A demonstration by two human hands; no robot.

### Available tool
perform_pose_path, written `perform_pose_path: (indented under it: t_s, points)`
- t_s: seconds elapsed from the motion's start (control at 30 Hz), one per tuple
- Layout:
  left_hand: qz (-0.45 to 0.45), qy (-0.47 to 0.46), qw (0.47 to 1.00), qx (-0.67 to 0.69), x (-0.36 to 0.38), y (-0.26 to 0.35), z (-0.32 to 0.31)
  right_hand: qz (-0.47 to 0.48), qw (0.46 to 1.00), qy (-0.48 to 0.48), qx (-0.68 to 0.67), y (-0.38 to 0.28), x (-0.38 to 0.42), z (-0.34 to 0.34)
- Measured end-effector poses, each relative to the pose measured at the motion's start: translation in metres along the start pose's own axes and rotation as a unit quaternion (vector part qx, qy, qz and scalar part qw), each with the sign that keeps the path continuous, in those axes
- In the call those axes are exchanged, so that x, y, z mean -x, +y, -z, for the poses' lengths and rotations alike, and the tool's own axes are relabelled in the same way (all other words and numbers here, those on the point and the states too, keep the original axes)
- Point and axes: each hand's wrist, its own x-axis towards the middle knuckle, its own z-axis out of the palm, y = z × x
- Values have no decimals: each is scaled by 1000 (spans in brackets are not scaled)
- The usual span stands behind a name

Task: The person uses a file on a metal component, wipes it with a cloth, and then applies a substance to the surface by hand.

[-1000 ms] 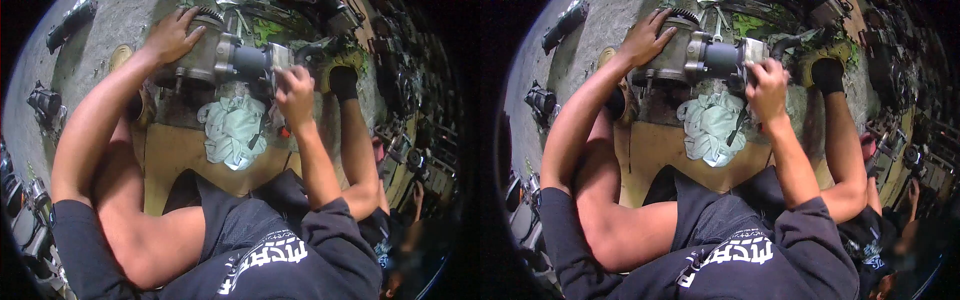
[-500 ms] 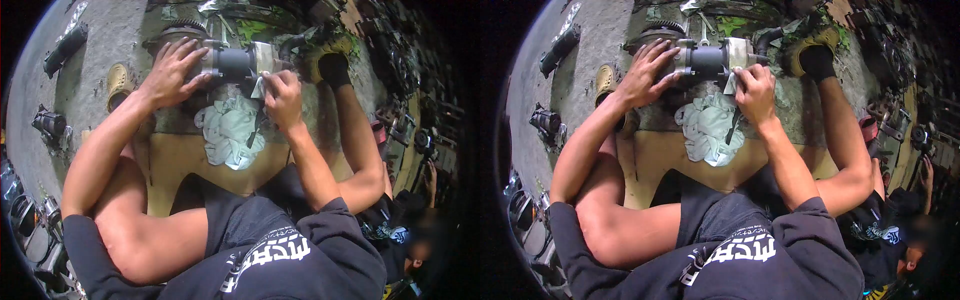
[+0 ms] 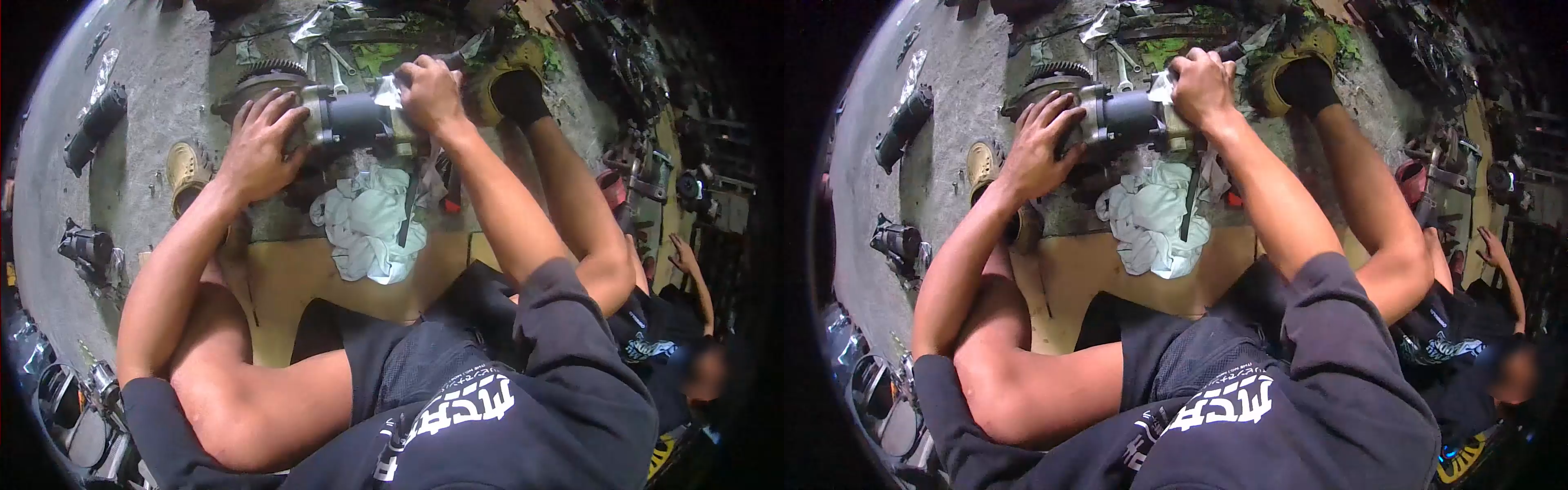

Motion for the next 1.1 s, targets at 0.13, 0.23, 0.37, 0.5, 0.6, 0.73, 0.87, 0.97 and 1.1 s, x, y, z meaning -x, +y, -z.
perform_pose_path:
  t_s: [0.13, 0.23, 0.37, 0.5, 0.6, 0.73, 0.87, 0.97, 1.1]
  points:
    - [-14, -4, 1000, 6, 2, -5, -4, 9, 996, -38, 76, 23, 0, 28]
    - [-21, 5, 1000, -16, -3, -3, -1, 27, 997, -10, -66, 37, -13, 17]
    - [-8, 15, 1000, -1, -1, -3, -3, 89, 992, 43, -77, 12, 25, 22]
    - [-7, 18, 1000, 6, -2, 0, 0, 97, 988, 86, -81, -7, 44, 22]
    - [-4, 9, 1000, -2, -2, 1, 1, 113, 978, 59, -165, -13, 55, 20]
    - [-4, 3, 1000, -10, -2, 1, 2, 90, 977, 24, -192, -18, 93, 33]
    - [-11, 16, 1000, -20, 0, -1, -1, -6, 985, 27, -168, 21, 129, 36]
    - [-9, 17, 1000, -22, -1, -3, -3, -188, 935, 60, -294, 59, 139, 34]
    - [-9, 15, 1000, -21, 0, -2, -3, -227, 919, 109, -304, 83, 133, 40]
